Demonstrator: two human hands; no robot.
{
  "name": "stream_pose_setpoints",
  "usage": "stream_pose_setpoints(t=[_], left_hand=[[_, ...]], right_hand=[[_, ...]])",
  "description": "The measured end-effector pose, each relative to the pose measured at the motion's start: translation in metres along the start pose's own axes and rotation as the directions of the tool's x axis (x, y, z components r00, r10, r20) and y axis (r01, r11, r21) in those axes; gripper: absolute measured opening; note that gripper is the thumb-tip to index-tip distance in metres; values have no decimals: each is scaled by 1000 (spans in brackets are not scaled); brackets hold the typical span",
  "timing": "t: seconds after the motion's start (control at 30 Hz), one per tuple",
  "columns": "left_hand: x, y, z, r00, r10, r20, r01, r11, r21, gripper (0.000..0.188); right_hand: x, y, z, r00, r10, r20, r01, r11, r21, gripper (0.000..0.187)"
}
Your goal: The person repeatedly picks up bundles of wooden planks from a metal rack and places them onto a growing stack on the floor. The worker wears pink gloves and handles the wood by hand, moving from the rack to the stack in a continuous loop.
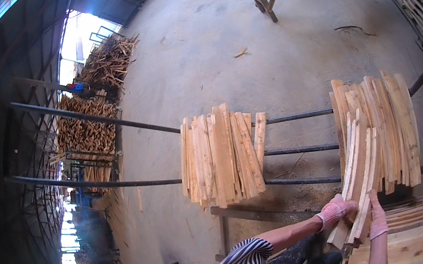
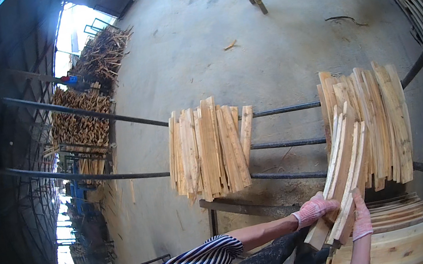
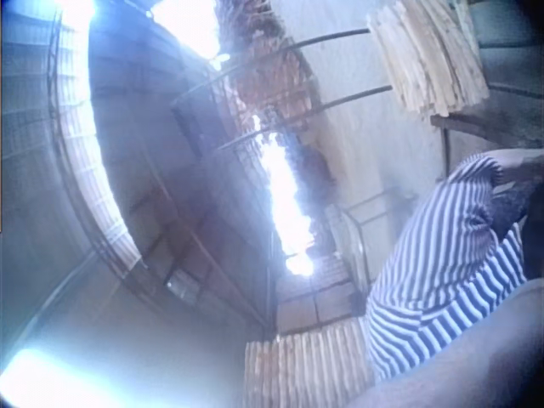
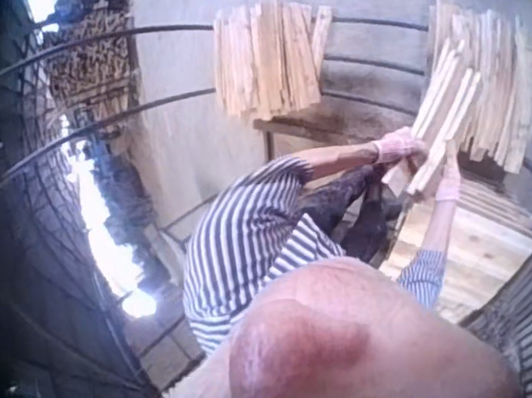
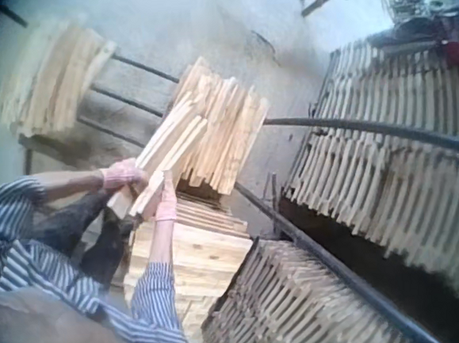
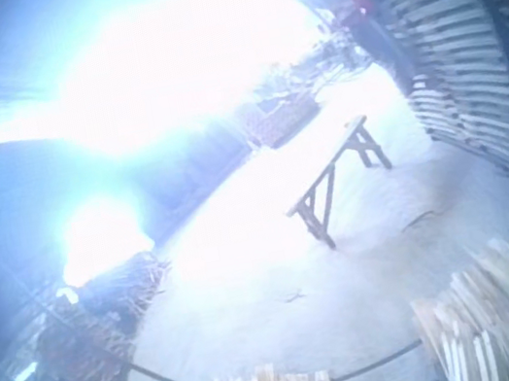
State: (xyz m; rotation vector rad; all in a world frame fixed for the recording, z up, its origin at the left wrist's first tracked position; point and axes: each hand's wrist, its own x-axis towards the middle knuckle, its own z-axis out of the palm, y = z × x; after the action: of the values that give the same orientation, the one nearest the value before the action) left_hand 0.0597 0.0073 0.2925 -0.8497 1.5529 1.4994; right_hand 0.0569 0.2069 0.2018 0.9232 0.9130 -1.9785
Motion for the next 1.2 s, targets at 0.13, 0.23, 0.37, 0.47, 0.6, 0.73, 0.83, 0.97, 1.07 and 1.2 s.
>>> stream_pose_setpoints(t=[0.13,0.23,0.37,0.47,0.6,0.73,0.83,0.97,1.07,1.2], left_hand=[[-56,-23,17,991,114,66,-107,989,-100,87],[-85,-79,40,935,336,111,-329,941,-76,95],[-91,15,21,944,229,236,-76,850,-522,42],[-88,4,32,925,322,204,-136,778,-613,47],[-105,55,113,792,518,324,-317,802,-506,64],[-128,53,195,572,630,525,-514,775,-369,79],[-147,58,235,473,524,709,-661,743,-108,75],[-148,42,270,522,185,833,-610,763,213,62],[-130,17,291,532,133,836,-718,594,362,58],[-126,14,326,271,250,930,-884,447,137,68]], right_hand=[[-58,-3,-14,995,-93,27,96,983,-154,66],[-125,7,0,969,-198,147,227,949,-217,68],[-214,9,14,929,-309,205,371,791,-487,74],[-238,4,21,856,-477,197,452,510,-731,105],[-301,-75,-36,766,-576,286,560,379,-736,127],[-378,-91,-46,538,-843,14,692,433,-578,126],[-416,-72,-89,393,-920,-17,736,325,-593,127],[-399,-14,-160,412,-902,-129,524,350,-776,115],[-364,15,-206,474,-837,-273,296,444,-845,113],[-354,52,-234,185,-953,-238,507,300,-808,121]])
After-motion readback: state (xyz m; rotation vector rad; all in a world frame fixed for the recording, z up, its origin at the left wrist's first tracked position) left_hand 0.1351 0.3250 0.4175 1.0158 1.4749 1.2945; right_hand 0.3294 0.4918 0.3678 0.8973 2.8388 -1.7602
